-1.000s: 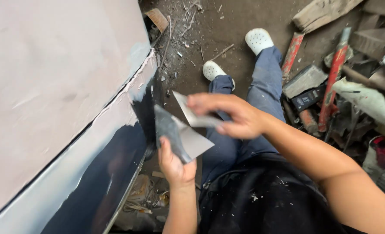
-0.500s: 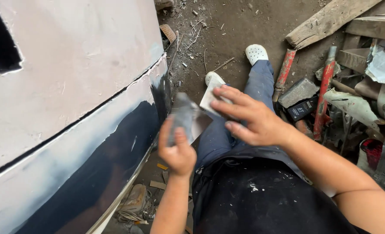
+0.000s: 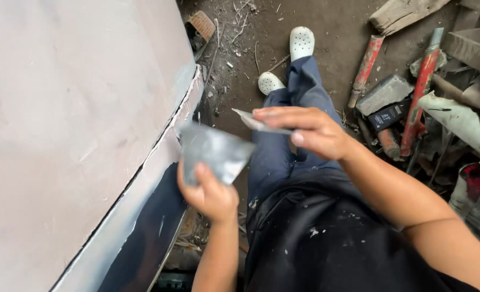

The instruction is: The person mixes a pink body filler on a metal sheet using a putty knife. They then apply the filler to the front bumper of a black car, smoothing it over a damaged area near the headlight.

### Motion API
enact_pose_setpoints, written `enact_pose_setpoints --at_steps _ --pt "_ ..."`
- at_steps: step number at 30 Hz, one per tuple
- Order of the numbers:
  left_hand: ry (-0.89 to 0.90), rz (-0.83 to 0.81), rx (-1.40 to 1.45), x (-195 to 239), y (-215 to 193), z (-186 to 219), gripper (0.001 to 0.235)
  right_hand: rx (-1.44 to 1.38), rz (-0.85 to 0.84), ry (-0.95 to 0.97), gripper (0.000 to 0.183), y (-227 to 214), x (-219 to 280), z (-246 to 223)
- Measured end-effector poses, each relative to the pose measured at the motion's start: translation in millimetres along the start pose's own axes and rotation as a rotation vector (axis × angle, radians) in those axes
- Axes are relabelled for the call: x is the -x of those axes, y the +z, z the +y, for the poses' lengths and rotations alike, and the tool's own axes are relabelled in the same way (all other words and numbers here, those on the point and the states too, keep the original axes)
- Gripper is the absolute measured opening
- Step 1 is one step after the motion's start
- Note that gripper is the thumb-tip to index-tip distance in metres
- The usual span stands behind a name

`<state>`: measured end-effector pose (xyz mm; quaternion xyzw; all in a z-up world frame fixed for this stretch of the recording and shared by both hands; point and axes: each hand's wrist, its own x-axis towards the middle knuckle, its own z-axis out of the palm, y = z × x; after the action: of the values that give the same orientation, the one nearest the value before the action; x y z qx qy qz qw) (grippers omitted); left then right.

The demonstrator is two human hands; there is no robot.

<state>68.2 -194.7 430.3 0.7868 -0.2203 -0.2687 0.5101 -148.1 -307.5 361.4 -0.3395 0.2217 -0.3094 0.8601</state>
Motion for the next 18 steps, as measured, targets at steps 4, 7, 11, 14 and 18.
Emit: enact_pose_setpoints --at_steps 4,7,11,14,18 --pt "-0.412 -0.008 0.431 -16.9 61.3 24.3 0.046 0.396 -0.23 -0.316 0.04 11.9 -16.0 -71.5" --pt "-0.306 -0.166 0.643 -23.8 77.4 45.4 0.047 0.587 -0.236 -0.366 0.038 20.4 -15.5 -104.1" --pt "-0.063 -0.256 0.676 -36.2 72.5 69.5 0.043 0.875 -0.112 -0.154 0.045 25.2 -21.0 -139.9" --pt "0.143 -0.309 0.458 -33.8 61.5 73.9 0.031 1.088 -0.022 -0.156 0.047 37.7 -18.8 -146.7" --pt "0.544 -0.432 -0.178 -17.2 59.2 93.5 0.026 1.358 0.01 -0.24 0.046 65.2 -18.7 -127.6"
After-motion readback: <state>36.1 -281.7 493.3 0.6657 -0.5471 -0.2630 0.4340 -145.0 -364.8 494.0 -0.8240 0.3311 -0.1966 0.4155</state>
